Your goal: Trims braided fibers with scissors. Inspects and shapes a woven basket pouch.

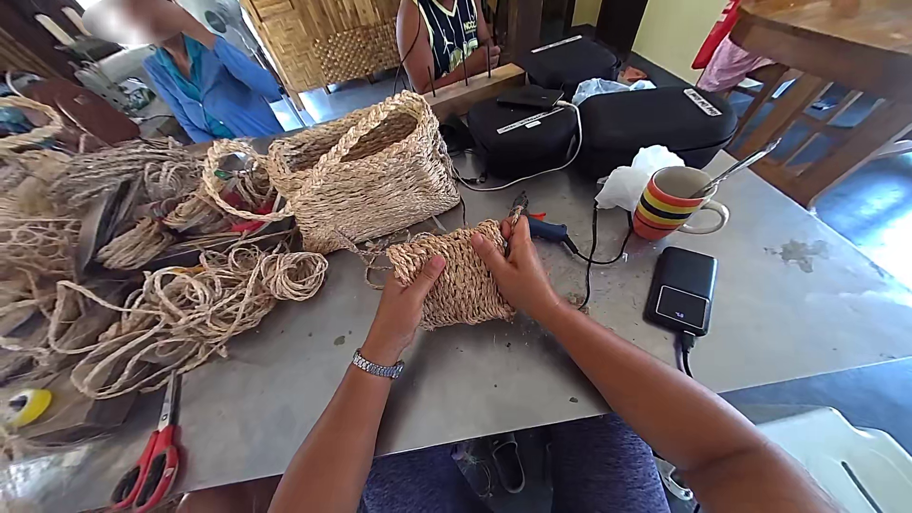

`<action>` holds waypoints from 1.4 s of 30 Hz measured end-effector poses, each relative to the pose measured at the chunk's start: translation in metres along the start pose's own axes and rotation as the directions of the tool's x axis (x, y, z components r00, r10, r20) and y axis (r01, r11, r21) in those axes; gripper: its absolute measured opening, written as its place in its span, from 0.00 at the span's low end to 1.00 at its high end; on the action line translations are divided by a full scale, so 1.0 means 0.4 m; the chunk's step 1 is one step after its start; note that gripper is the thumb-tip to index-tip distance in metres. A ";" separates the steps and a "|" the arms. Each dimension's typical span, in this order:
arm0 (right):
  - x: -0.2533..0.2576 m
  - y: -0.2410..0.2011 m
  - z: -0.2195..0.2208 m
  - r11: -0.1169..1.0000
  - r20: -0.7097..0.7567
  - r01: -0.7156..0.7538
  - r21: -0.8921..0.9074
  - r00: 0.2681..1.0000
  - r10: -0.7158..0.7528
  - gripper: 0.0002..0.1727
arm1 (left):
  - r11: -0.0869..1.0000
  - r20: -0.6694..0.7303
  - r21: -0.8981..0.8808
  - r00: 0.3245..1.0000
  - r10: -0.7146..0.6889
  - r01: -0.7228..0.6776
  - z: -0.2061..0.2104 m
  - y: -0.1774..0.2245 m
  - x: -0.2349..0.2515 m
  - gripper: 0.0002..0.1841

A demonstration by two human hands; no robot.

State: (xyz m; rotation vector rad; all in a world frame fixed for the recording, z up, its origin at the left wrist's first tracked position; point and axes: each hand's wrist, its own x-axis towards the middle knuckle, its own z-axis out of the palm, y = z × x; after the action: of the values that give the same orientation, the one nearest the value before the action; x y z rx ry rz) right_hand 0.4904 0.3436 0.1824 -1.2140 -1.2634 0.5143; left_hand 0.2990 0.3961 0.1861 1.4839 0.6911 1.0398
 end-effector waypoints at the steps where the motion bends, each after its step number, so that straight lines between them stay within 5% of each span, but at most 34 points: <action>1: -0.001 0.000 0.001 1.000 0.005 -0.004 0.000 1.000 0.004 0.21 | 1.000 -0.001 0.005 1.000 0.005 -0.005 0.000 0.000 0.000 0.20; 9: 0.021 0.024 -0.015 0.999 -0.096 0.032 0.031 0.995 -0.029 0.23 | 0.986 0.113 -0.113 0.988 -0.109 0.122 -0.018 0.002 0.011 0.20; 14: 0.018 0.012 -0.010 0.999 -0.211 0.038 0.034 0.977 -0.030 0.21 | 0.998 0.218 -0.034 0.975 -0.040 0.049 -0.032 -0.006 0.013 0.18; 26: 0.000 0.010 0.014 0.998 -0.157 -0.034 0.048 0.987 0.041 0.22 | 1.000 0.076 0.003 0.997 -0.001 0.001 -0.013 0.001 0.013 0.15; 31: 0.035 0.029 -0.025 0.979 -0.339 -0.064 0.192 0.932 0.127 0.27 | 0.940 -0.110 0.221 0.951 0.290 -0.261 -0.013 -0.029 0.022 0.40; 34: 0.061 0.048 -0.039 0.924 -0.449 -0.028 0.382 0.868 0.212 0.27 | 0.988 -0.213 0.065 0.965 0.153 -0.142 -0.012 -0.045 0.029 0.30; 39: 0.057 0.043 -0.024 0.890 -0.457 0.019 0.455 0.863 0.215 0.25 | 0.994 0.221 -0.089 0.974 -0.046 0.067 0.038 -0.036 0.018 0.32; 42: 0.034 0.043 0.000 0.881 -0.316 -0.012 0.473 0.931 0.182 0.24 | 0.974 0.200 -0.206 0.978 -0.054 0.096 0.058 -0.033 0.006 0.32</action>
State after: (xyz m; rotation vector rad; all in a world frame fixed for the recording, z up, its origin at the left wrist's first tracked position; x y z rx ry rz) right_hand 0.4998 0.3610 0.1731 -0.9097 -0.7157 0.6022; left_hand 0.3224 0.3902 0.1747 1.3391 0.4770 0.8692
